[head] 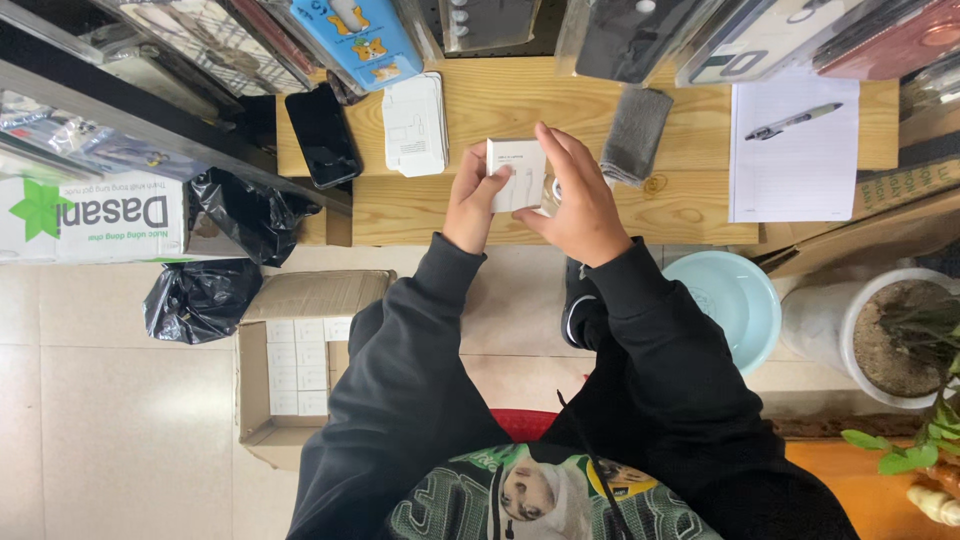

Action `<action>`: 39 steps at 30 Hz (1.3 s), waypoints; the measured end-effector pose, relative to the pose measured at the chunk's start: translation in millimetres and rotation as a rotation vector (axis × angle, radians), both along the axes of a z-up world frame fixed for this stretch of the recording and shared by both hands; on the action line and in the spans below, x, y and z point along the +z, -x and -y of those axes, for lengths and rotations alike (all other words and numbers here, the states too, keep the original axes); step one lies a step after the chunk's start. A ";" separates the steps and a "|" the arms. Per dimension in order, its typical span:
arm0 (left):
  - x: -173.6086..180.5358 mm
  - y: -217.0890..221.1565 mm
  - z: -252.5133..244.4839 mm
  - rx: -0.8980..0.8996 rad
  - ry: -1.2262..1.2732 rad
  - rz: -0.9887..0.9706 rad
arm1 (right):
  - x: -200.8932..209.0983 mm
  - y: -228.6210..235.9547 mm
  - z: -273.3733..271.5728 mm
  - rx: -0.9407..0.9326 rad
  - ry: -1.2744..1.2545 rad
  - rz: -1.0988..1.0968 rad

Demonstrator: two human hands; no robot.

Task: The person uses a grey cloth to wipe the surface of a white earphone box and its internal packaging inserts before placing them aside.

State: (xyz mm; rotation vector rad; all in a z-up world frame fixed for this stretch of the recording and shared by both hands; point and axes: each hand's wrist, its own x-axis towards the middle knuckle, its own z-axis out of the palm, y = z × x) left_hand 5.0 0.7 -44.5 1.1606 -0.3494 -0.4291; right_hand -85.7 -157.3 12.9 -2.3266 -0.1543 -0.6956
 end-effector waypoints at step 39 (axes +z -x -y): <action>-19.5 16.8 11.5 -0.172 -0.071 -0.420 | -8.0 -8.3 4.2 0.042 0.014 0.011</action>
